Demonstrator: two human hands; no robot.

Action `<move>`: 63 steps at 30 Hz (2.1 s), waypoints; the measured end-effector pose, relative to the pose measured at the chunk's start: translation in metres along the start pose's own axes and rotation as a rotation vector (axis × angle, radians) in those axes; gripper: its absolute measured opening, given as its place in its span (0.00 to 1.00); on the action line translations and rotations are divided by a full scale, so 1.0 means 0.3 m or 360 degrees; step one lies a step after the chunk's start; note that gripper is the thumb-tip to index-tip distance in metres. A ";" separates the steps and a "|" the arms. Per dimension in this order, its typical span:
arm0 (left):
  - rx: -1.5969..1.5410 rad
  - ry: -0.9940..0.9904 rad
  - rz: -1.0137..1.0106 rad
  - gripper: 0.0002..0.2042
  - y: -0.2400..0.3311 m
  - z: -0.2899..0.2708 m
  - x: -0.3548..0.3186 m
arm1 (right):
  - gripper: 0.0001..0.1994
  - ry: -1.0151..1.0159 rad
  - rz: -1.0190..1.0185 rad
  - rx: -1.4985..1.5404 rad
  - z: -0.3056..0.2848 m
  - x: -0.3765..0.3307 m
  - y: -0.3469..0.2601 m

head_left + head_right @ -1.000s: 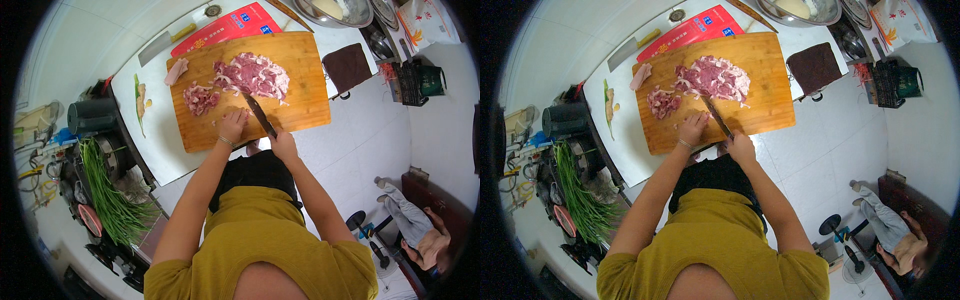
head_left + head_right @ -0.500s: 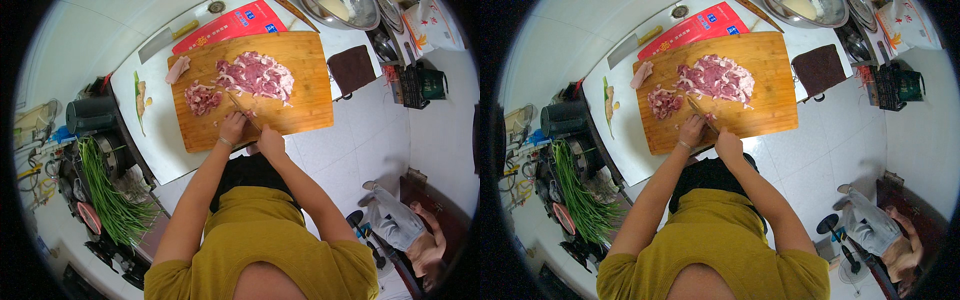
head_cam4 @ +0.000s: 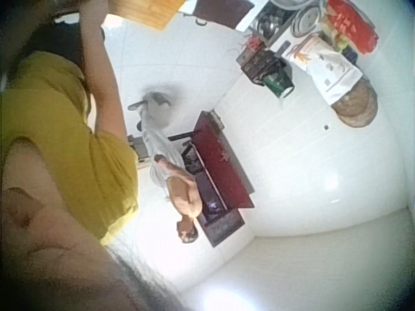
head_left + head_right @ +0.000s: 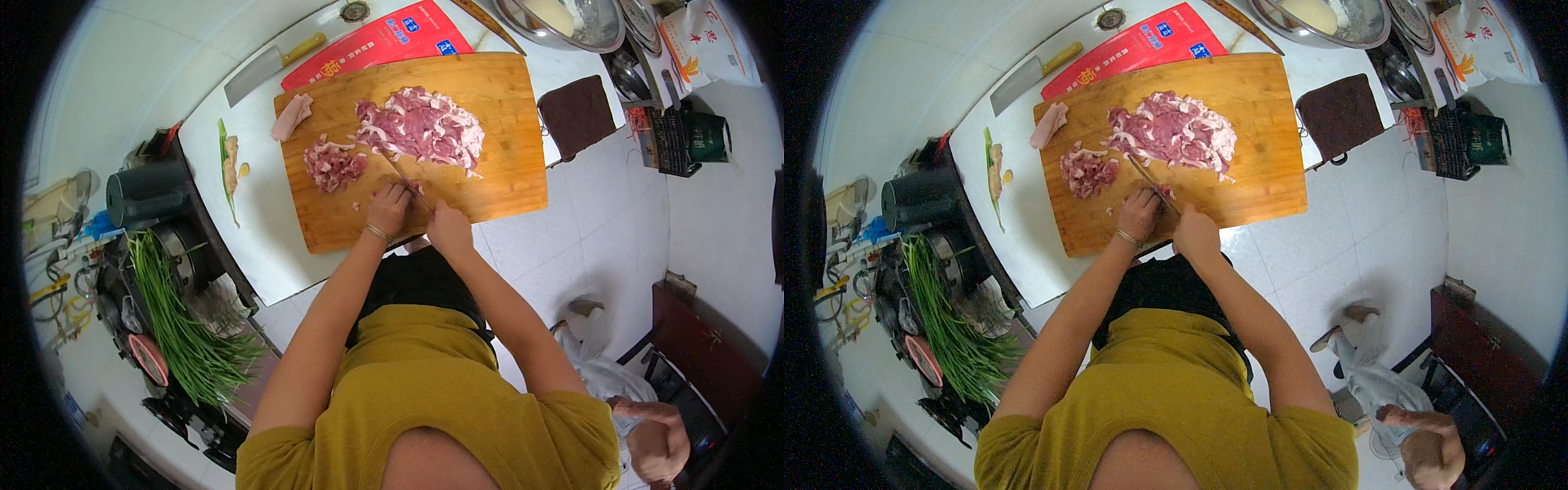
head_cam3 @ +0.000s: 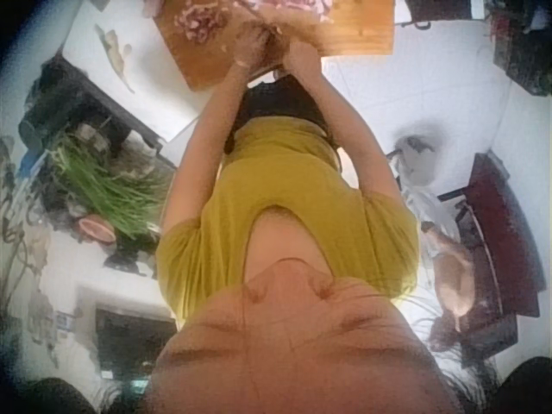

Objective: The person slices a large piece of raw meat into thin strips on a wooden cutting board using a cleaver. The person holds the meat with the left hand and chops with the right hand, accumulating a pile of sliced meat on the board.

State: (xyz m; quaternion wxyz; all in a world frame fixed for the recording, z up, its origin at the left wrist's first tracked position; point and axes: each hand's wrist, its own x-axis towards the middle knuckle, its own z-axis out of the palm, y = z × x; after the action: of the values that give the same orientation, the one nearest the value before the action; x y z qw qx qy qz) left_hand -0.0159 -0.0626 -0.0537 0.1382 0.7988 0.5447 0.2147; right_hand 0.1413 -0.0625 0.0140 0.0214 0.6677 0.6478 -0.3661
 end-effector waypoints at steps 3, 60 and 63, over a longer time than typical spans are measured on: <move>-0.0075 0.0028 -0.0122 0.08 0.048 -0.070 0.031 | 0.08 0.0116 0.0119 0.0115 -0.066 -0.076 0.044; 0.0029 -0.0070 0.0167 0.12 -0.025 -0.014 0.012 | 0.09 -0.0236 -0.0013 -0.0018 -0.004 0.064 -0.005; 0.0057 -0.0044 0.0153 0.11 -0.021 -0.006 0.010 | 0.08 -0.0248 0.0098 -0.0014 -0.031 -0.042 0.068</move>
State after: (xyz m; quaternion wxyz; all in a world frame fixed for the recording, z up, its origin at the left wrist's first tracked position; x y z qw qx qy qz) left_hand -0.0211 -0.0576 -0.0544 0.1208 0.8294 0.5074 0.2002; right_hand 0.1650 -0.0719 0.0181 0.0858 0.6568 0.6249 -0.4133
